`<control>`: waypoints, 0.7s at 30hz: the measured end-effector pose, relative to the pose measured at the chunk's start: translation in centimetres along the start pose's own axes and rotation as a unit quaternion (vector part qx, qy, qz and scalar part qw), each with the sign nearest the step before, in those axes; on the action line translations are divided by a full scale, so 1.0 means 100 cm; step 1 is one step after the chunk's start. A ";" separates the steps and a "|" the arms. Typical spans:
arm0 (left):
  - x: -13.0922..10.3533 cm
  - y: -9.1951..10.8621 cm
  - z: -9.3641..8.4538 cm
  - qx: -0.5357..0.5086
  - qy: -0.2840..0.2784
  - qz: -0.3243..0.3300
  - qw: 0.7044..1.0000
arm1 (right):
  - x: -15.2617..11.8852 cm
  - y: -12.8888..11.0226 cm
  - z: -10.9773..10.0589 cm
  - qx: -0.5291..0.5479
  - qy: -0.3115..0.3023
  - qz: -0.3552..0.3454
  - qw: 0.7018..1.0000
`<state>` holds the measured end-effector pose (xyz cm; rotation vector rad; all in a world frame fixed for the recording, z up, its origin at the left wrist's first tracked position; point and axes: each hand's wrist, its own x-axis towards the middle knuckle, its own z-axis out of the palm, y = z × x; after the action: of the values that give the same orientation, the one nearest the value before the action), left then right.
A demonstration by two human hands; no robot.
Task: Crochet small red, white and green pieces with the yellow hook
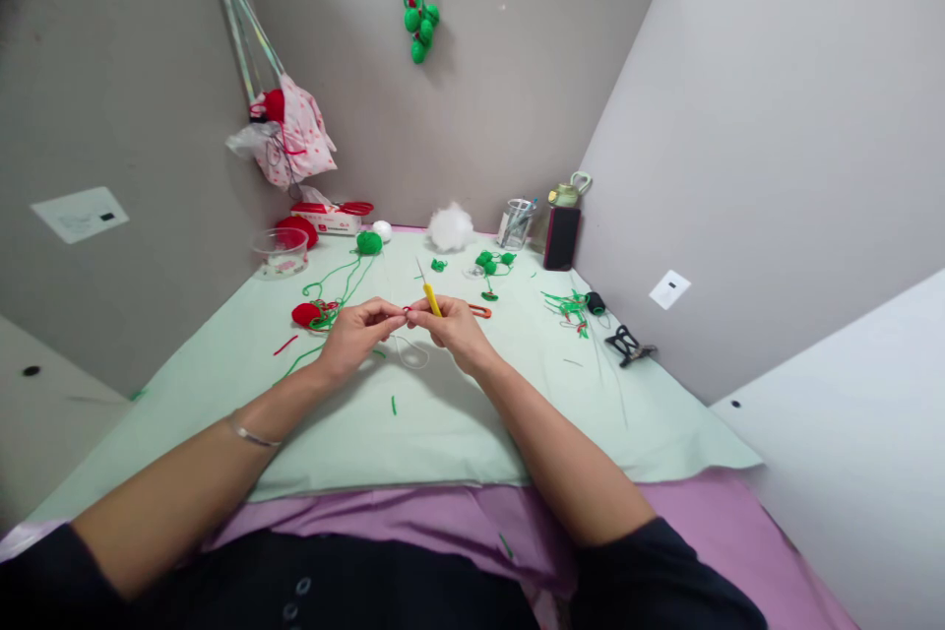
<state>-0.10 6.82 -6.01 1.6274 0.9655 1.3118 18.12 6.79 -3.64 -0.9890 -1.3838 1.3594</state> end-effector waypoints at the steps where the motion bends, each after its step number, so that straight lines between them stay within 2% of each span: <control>1: 0.000 0.001 0.000 -0.004 0.000 -0.007 1.000 | 0.000 0.000 0.000 -0.001 0.003 0.000 1.000; 13: -0.001 0.008 -0.001 -0.030 -0.025 -0.059 0.998 | 0.003 0.006 0.001 -0.014 0.045 -0.009 0.999; 21: 0.001 0.004 0.000 -0.061 -0.064 -0.085 0.992 | -0.003 0.003 0.006 -0.043 0.086 -0.051 0.994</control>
<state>-0.04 6.79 -5.63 1.4840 0.9076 1.1150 17.60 6.38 -3.93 -1.0517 -1.3512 1.1203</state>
